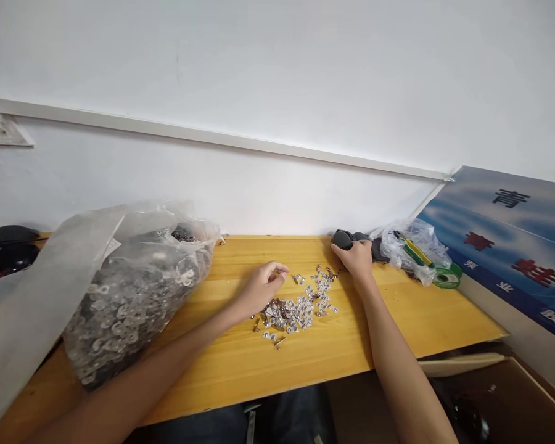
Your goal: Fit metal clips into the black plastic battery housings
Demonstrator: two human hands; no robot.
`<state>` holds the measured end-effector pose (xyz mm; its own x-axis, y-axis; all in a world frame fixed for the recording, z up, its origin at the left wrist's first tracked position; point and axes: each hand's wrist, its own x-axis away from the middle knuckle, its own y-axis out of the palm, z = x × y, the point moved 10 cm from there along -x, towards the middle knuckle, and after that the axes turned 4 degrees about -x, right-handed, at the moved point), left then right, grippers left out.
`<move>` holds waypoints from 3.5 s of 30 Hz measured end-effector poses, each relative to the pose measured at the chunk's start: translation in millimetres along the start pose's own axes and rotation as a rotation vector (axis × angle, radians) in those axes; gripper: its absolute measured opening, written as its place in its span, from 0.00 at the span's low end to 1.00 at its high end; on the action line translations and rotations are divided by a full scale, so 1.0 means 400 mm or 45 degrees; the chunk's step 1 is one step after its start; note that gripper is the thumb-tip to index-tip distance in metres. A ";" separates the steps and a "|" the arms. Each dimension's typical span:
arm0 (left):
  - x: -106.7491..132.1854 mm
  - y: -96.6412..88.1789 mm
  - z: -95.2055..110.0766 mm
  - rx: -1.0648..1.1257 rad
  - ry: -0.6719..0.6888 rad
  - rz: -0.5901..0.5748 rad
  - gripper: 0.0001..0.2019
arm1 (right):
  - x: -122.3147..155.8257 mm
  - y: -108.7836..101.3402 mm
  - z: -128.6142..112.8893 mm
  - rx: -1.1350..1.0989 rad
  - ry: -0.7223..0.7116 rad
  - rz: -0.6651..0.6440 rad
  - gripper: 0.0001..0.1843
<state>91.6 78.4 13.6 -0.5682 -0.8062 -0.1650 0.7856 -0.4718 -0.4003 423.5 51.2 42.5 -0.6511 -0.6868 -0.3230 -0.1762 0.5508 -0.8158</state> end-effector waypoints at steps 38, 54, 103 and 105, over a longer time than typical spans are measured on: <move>0.011 0.007 0.033 -0.148 0.084 -0.054 0.13 | 0.079 -0.032 -0.130 0.033 -0.194 0.055 0.32; 0.007 0.022 0.027 -0.218 0.130 -0.112 0.15 | 0.018 0.065 -0.070 0.083 -0.111 -0.163 0.45; 0.014 0.024 0.056 -0.309 0.220 -0.145 0.12 | 0.076 0.034 -0.129 0.093 -0.168 0.049 0.38; 0.014 0.023 0.058 -0.307 0.224 -0.143 0.12 | 0.077 0.032 -0.132 0.076 -0.175 0.039 0.38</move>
<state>101.4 61.2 29.9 -0.6980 -0.6701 -0.2526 0.6470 -0.4389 -0.6235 362.2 62.1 47.4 -0.5475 -0.7309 -0.4074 -0.1108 0.5459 -0.8305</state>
